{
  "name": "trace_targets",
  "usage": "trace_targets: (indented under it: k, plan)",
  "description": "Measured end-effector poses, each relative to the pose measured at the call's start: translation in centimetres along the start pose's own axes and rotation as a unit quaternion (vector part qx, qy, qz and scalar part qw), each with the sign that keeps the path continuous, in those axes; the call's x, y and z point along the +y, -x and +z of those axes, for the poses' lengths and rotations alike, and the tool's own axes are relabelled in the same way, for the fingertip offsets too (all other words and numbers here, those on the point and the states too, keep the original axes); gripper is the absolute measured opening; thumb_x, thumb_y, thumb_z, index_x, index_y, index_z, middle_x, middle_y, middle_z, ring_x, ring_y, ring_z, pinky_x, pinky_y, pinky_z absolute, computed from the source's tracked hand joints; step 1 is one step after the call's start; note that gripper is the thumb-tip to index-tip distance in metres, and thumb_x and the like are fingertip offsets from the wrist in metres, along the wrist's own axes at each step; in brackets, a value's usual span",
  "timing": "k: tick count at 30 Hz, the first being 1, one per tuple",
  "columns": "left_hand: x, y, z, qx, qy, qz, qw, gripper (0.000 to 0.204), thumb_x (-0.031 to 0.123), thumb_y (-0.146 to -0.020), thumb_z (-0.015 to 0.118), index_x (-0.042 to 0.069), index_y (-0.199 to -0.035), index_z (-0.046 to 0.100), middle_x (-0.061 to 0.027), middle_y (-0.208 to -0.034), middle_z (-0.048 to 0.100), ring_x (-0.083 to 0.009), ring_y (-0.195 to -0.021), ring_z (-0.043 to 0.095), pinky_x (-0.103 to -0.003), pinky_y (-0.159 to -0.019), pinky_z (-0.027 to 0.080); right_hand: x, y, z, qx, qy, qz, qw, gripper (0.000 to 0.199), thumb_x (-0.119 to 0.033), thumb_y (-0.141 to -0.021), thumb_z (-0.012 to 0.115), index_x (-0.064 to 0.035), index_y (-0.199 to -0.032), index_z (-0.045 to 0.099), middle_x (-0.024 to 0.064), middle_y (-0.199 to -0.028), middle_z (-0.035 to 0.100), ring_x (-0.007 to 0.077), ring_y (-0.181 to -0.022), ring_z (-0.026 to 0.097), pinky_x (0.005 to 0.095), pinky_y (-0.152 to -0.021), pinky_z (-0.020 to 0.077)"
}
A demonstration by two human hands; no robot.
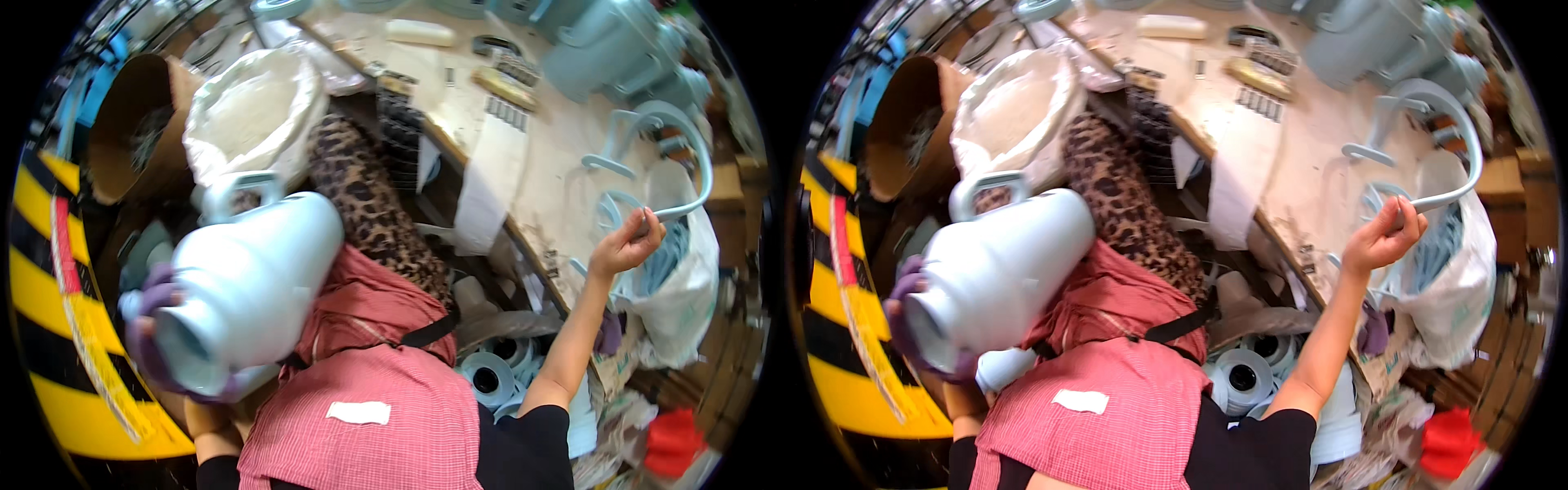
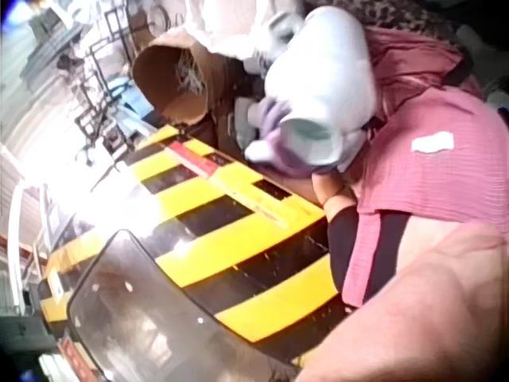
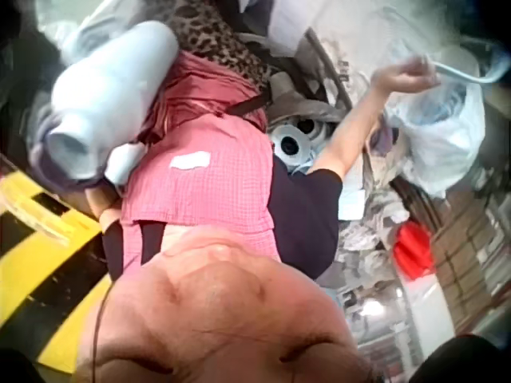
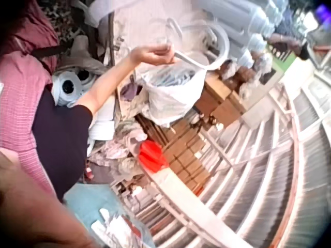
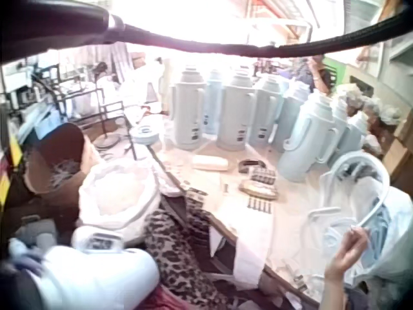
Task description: The person assembles thermal flasks by placing a sealing ring inside the neck, applying a label to the body, and screwing on a base cap.
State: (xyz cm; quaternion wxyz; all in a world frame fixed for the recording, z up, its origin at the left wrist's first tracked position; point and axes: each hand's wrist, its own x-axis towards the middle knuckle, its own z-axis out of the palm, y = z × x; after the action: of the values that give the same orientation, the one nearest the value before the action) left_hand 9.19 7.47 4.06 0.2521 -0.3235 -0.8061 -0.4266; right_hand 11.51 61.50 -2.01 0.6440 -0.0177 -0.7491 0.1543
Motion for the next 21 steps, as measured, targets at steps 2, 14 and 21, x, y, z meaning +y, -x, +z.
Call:
trace_targets:
  k: [2,14,21]
  plan:
    - [1.5,0.2,0.7,-0.122,0.009,0.006,0.992,0.078,0.048,-0.086,0.068,0.017,-0.149,0.033,-0.0142,-0.121,0.061,-0.0393,-0.118,0.059,-0.059,-0.114,0.033,-7.4,1.0,6.6,-0.009,-0.2,0.012,0.98,0.021,-0.004,-0.1,0.06,-0.0034,-0.12,0.053,0.0075,-0.089,0.057,0.0148,-0.07,0.052,0.0277,-0.06,0.0454]
    - [1.8,2.0,2.1,-0.005,-0.184,-0.05,0.982,0.114,0.049,-0.065,0.081,0.017,-0.157,0.021,-0.0114,-0.122,0.061,-0.037,-0.121,0.06,-0.058,-0.124,0.013,-28.2,6.5,14.4,-0.194,-0.756,0.445,0.439,0.052,-0.015,-0.11,0.037,-0.0115,-0.161,0.023,-0.0019,-0.073,0.042,0.0018,-0.04,0.032,0.0198,-0.039,0.0282]
    - [2.6,2.6,4.3,0.03,-0.092,-0.015,0.995,0.086,0.076,-0.081,0.066,0.012,-0.132,0.04,-0.0163,-0.113,0.064,-0.0399,-0.117,0.06,-0.063,-0.121,0.02,-28.4,7.9,15.3,-0.306,-0.632,0.553,0.448,0.047,-0.012,-0.107,0.046,-0.0081,-0.153,0.038,-0.0034,-0.073,0.041,0.0031,-0.052,0.034,0.0188,-0.046,0.0298]
